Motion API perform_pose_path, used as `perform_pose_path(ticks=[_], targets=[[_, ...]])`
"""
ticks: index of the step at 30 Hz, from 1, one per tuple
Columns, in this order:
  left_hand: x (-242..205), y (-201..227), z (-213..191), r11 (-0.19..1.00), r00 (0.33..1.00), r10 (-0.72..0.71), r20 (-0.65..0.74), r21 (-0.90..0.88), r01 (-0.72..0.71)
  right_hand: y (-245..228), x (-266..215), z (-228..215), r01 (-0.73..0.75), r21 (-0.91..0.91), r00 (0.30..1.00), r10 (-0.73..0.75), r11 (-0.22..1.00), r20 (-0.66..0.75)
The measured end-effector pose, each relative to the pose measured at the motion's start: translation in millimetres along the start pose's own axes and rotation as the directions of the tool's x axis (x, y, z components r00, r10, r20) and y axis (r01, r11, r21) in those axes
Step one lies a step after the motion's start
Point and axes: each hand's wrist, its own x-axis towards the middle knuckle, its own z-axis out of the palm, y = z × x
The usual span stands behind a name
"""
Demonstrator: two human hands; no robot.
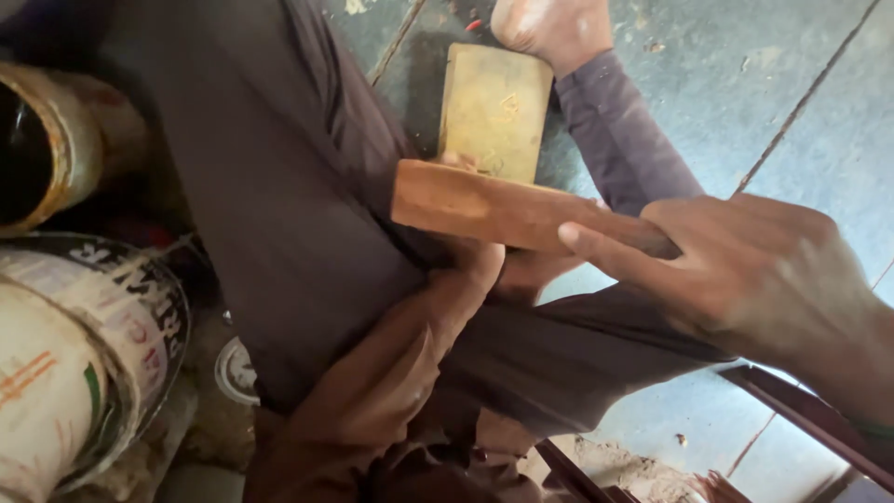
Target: Manually carving and detailing a small wooden stamp or block using a chisel and a wooden mallet.
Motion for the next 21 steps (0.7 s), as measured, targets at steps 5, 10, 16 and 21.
perform_pose_path(ticks=[5,10,16,21], targets=[[3,20,-11,0.994,0.998,0.042,0.036,0.102,-0.045,1,14,-16,0.127,0.327,0.981,-0.168,0.936,0.097],[15,49,-12,0.983,0.993,0.084,0.081,0.159,-0.096,10,9,-15,0.061,0.060,0.966,-0.074,0.996,0.247],[27,75,-8,0.669,0.711,-0.701,-0.044,-0.386,0.635,14,13,-22,0.357,0.205,0.932,-0.361,0.911,-0.020],[14,43,-22,0.955,0.978,0.207,0.041,0.210,-0.211,14,36,-36,0.218,0.144,0.799,-0.261,0.965,0.541]])
